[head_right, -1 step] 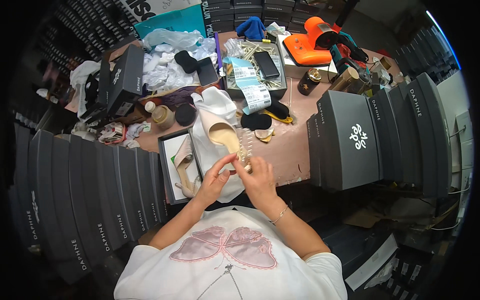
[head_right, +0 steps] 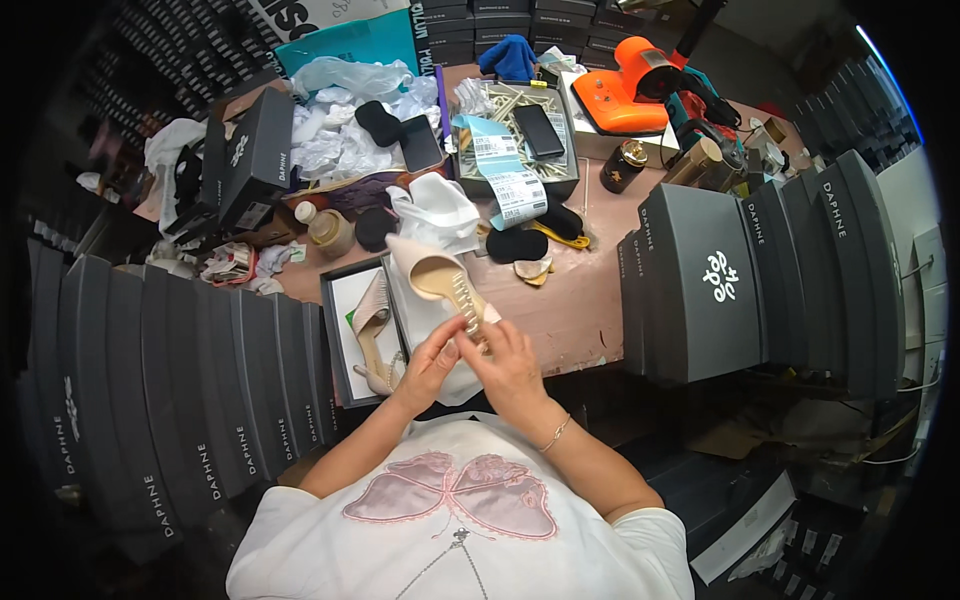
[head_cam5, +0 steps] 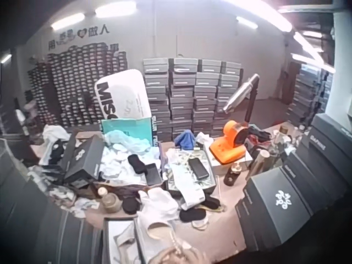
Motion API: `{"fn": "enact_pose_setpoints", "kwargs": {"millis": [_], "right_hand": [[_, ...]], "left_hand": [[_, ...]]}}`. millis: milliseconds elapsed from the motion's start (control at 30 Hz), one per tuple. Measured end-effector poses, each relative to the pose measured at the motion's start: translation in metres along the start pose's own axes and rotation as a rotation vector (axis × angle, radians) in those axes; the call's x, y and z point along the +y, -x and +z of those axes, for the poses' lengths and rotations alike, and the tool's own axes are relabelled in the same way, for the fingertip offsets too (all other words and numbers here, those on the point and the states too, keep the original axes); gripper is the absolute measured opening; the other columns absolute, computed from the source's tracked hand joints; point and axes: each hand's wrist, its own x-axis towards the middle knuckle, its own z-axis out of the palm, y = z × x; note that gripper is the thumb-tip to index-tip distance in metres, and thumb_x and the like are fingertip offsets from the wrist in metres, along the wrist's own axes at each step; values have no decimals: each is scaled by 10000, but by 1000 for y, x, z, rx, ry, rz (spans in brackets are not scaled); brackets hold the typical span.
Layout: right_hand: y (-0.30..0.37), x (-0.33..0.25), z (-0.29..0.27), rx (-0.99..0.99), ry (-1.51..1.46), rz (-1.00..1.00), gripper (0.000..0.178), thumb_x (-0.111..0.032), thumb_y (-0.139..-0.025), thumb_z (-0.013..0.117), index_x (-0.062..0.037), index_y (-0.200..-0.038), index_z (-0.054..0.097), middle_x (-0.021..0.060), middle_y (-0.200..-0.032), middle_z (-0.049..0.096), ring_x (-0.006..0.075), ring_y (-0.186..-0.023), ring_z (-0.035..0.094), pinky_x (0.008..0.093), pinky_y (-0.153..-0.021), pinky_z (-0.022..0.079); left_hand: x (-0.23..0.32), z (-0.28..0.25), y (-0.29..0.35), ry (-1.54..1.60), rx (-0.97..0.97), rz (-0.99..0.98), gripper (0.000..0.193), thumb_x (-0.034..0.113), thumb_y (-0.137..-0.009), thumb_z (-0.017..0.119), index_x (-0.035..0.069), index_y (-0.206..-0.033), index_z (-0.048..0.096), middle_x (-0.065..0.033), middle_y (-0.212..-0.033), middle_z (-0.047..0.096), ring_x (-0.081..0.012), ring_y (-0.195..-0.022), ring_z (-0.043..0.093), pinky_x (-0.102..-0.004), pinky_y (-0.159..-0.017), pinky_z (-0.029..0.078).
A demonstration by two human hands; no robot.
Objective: Inspecting high-heeled shoes, cleaning their soles, wrapping them in tissue, and packing them into boxes at a workstation.
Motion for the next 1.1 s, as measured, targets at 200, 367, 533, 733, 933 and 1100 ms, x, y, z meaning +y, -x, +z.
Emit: {"fn": "enact_pose_setpoints", "kwargs": {"millis": [200,367,533,733,933,1100], "right_hand": [[27,-4,63,-270,-648,127,388,12,-788,631,-25,-1165,547,150,-1126,572,326,-1063,533,396,-896,455],[34,10,52,-381,-584,269,562,-26,-757,682,-31,-1283,482,189,-1263,496,367,-1180,473,401,-983,403],[28,22,85,-411,-585,215,547,-70,-759,697,-52,-1269,500,193,-1278,481,380,-1178,468,417,-994,393],[23,34,88,-372,-346,70,356,-114,-758,715,-50,-1077,571,177,-1211,535,364,-1130,497,419,-922,421],[8,46,68,-428,-600,110,285,-173,-751,734,-51,-979,614,135,-1128,585,331,-1079,521,424,-877,412],[11,38,98,-424,-504,43,266,-192,-731,752,-70,-949,661,112,-1070,595,309,-1072,521,425,-906,381]], "left_hand": [[-62,-37,46,362,208,-465,501,354,-1010,375,42,-1399,327,-84,-1199,527,-181,-1091,530,-355,-893,474],[-62,-60,53,259,298,-427,368,232,-992,458,-11,-1264,504,-94,-1143,581,-177,-1023,598,-317,-838,533],[-65,-59,50,-116,185,-277,322,46,-890,577,-6,-1207,568,-67,-1106,603,-150,-996,588,-267,-842,520],[-53,-52,42,-580,192,-178,281,-7,-830,626,-13,-1111,628,-49,-923,643,-121,-815,602,-237,-718,505],[-60,-53,37,-507,306,-195,223,14,-861,612,-20,-1080,634,-33,-847,615,-77,-768,574,-223,-710,488],[-66,-42,30,-348,381,-370,275,106,-892,609,-33,-1129,585,-29,-815,597,-79,-708,571,-216,-612,475]]}}
